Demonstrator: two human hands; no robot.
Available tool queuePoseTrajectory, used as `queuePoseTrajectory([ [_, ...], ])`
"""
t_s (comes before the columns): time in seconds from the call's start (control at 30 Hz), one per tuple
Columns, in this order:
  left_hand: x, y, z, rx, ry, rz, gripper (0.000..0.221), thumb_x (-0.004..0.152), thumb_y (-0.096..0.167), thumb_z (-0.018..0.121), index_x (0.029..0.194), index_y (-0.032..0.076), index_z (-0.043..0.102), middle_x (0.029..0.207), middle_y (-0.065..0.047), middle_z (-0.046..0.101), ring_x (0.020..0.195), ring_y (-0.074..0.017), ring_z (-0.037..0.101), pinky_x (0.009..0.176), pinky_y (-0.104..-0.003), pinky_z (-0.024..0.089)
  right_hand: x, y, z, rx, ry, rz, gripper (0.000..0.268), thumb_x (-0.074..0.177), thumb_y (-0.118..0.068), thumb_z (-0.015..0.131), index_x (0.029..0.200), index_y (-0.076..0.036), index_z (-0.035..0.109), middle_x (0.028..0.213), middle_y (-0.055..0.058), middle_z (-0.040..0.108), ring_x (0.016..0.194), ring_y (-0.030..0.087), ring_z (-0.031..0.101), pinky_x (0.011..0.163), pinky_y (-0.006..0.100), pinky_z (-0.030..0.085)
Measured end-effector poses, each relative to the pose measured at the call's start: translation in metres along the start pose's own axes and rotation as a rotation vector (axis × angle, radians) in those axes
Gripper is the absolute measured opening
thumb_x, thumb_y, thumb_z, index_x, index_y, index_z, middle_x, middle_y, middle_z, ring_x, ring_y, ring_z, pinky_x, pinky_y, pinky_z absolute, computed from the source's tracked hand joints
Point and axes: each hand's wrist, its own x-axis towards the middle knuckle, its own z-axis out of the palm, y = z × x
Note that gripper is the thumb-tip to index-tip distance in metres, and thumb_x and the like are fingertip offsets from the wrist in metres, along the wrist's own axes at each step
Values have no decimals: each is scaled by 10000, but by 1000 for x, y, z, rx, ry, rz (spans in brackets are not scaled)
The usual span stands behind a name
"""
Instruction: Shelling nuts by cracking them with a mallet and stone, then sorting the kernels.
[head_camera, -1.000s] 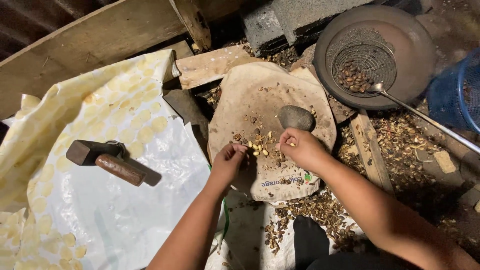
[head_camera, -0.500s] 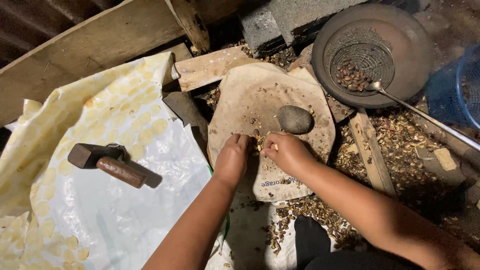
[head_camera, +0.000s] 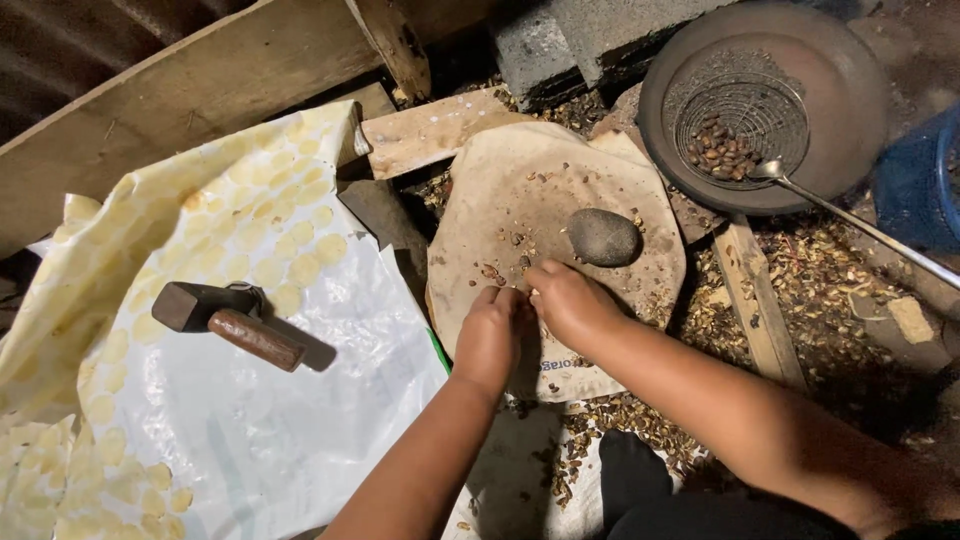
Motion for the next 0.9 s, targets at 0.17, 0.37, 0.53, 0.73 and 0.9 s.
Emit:
queuePoseTrajectory([
  [0.17,-1,-4,-13,-275,-72,-119,187,931,289,701,1035,151,627,923,-154,668,955,-395,701,846,-490,578,-13,-11,-12,-3,-25,87,132,847,-180,680,973,-157,651,945,171,677,971,416,707,829,494,580],
  [0.37,-16,0,-61,-1425,-172,-751,333,1017,199,456,1233,34,647,788,-33,611,675,-105,584,598,-197,552,-7,-35,-30,21,-13,90,121,890,-210,658,998,-187,705,957,135,729,965,358,733,806,431,603],
  [0.53,-16,-33,-40,-1792,-143,-792,424,1052,255,462,1377,16,591,1157,-137,690,991,-210,715,920,-355,611,5,-23,-8,-120,-54,43,162,887,-208,673,1044,-171,681,959,136,701,928,361,734,783,445,615],
  [0.73,-19,-35,-4,-2065,-156,-798,413,1039,239,463,1338,5,624,1246,-212,695,1059,-319,724,974,-486,595,-40,-113,-68,316,-146,193,276,892,-120,697,1157,-52,735,1048,205,775,963,317,761,818,404,629],
  [0.9,-24,-11,-1,-2234,-290,-785,280,1030,198,553,1180,19,707,921,-132,697,722,-189,667,572,-218,592,-67,-111,-102,119,27,79,312,885,-204,742,1191,-148,773,1048,102,811,1011,295,766,891,426,608],
])
